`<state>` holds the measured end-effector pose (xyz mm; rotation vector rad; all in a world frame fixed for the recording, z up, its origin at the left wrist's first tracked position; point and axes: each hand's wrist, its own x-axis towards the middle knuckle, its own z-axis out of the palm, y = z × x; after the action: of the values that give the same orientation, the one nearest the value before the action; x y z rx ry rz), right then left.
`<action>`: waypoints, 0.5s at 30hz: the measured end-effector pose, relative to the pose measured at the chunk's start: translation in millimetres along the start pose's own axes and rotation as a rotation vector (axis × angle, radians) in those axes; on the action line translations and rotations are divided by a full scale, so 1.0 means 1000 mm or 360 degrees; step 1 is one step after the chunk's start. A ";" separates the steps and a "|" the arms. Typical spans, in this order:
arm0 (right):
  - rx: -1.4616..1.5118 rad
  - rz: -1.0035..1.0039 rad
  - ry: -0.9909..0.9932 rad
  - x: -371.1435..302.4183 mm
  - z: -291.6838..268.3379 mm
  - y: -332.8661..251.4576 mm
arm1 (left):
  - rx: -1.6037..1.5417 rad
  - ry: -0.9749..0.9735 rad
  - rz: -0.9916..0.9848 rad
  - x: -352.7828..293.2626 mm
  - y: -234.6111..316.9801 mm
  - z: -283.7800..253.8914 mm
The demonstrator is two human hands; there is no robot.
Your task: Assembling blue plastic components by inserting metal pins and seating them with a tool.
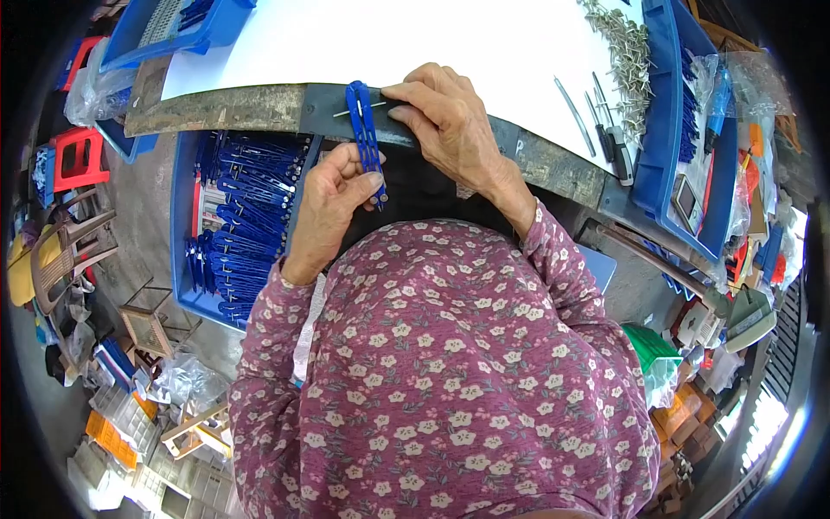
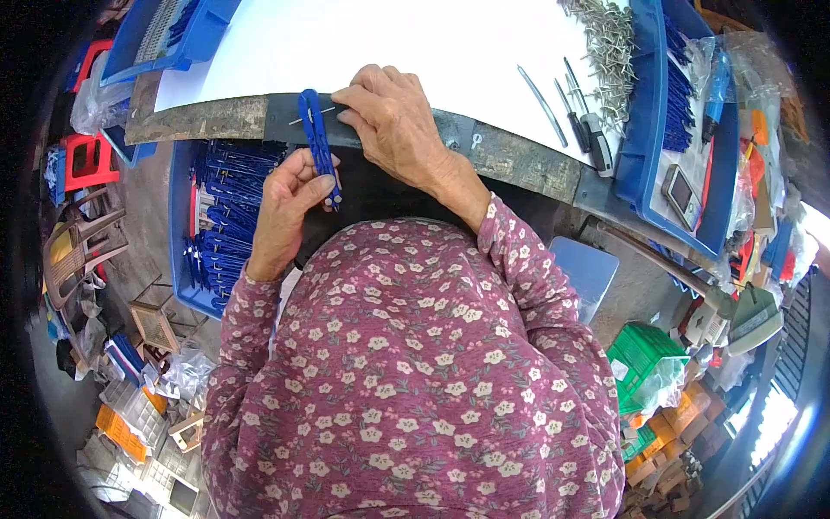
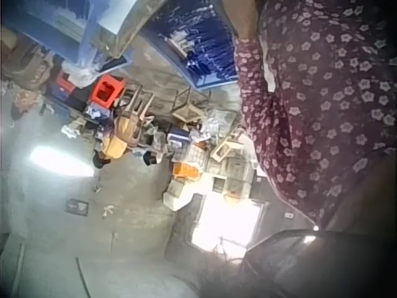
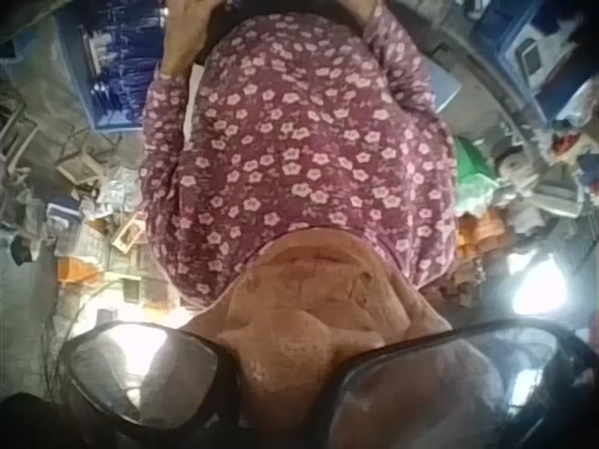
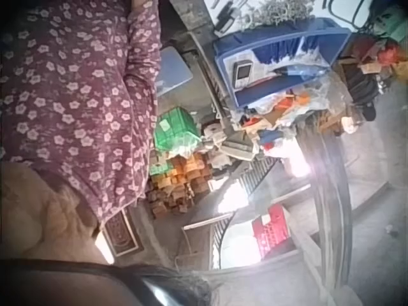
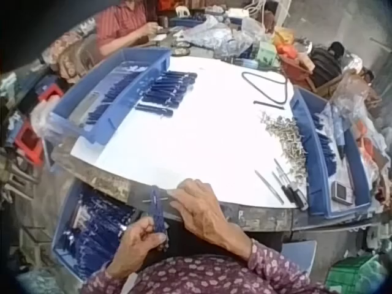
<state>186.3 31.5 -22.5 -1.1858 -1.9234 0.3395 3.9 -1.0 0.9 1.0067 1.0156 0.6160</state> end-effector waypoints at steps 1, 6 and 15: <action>0.0012 -0.0003 0.0000 0.000 -0.002 -0.001 | 0.0033 0.0057 0.0063 0.001 0.001 0.004; 0.0329 0.0110 0.0074 -0.001 -0.014 -0.010 | -0.0001 -0.0034 0.0220 0.007 0.006 0.022; 0.0425 0.0354 0.0164 0.005 -0.045 -0.019 | 0.0054 -0.0210 0.0314 0.022 0.025 0.035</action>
<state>208.0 17.1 19.5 -1.2136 -1.6038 0.6214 46.0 13.8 20.1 1.1713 0.8190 0.6859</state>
